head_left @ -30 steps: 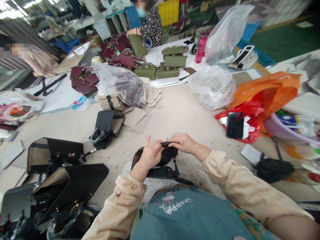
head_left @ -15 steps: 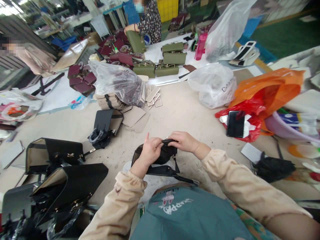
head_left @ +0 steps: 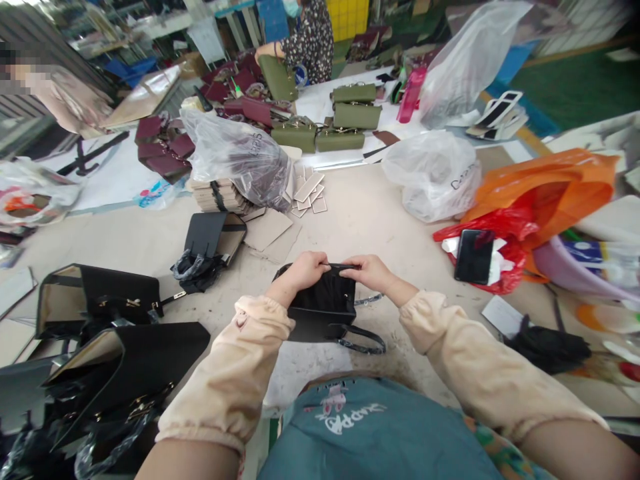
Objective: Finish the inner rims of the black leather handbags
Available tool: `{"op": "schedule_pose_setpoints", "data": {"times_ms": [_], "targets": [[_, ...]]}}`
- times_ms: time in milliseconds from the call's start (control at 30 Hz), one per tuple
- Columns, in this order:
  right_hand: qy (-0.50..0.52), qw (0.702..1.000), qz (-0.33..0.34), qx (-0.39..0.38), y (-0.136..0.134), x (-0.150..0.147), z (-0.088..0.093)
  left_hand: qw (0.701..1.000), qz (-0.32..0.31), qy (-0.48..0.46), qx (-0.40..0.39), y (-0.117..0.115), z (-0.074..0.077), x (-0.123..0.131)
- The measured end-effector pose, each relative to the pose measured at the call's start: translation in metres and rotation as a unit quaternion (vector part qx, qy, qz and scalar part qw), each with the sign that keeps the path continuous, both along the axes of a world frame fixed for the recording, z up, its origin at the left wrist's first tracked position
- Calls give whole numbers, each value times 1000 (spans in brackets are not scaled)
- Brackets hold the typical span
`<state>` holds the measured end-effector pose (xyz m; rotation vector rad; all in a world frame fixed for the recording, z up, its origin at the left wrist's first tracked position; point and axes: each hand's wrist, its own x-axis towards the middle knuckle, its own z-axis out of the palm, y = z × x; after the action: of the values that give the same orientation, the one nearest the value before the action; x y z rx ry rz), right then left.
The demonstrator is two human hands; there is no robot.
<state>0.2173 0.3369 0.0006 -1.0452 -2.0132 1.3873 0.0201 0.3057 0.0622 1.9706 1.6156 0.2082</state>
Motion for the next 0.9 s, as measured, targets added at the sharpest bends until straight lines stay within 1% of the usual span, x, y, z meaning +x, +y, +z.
{"op": "schedule_pose_setpoints", "data": {"times_ms": [200, 333, 533, 700, 900], "targets": [[-11, 999, -8, -52, 8, 3, -14, 997, -40, -32, -59, 23, -10, -5], [-13, 996, -16, -82, 14, 5, -24, 995, -41, -34, -80, 35, -18, -2], [-8, 994, -24, -107, 19, 8, -34, 994, -44, -32, -91, 46, -27, 3], [-3, 995, -21, -99, 20, 7, -39, 993, -50, -22, -103, 54, -33, 9], [-22, 998, -40, -54, 23, 6, -37, 992, -54, -9, -111, 61, -35, 14]]}}
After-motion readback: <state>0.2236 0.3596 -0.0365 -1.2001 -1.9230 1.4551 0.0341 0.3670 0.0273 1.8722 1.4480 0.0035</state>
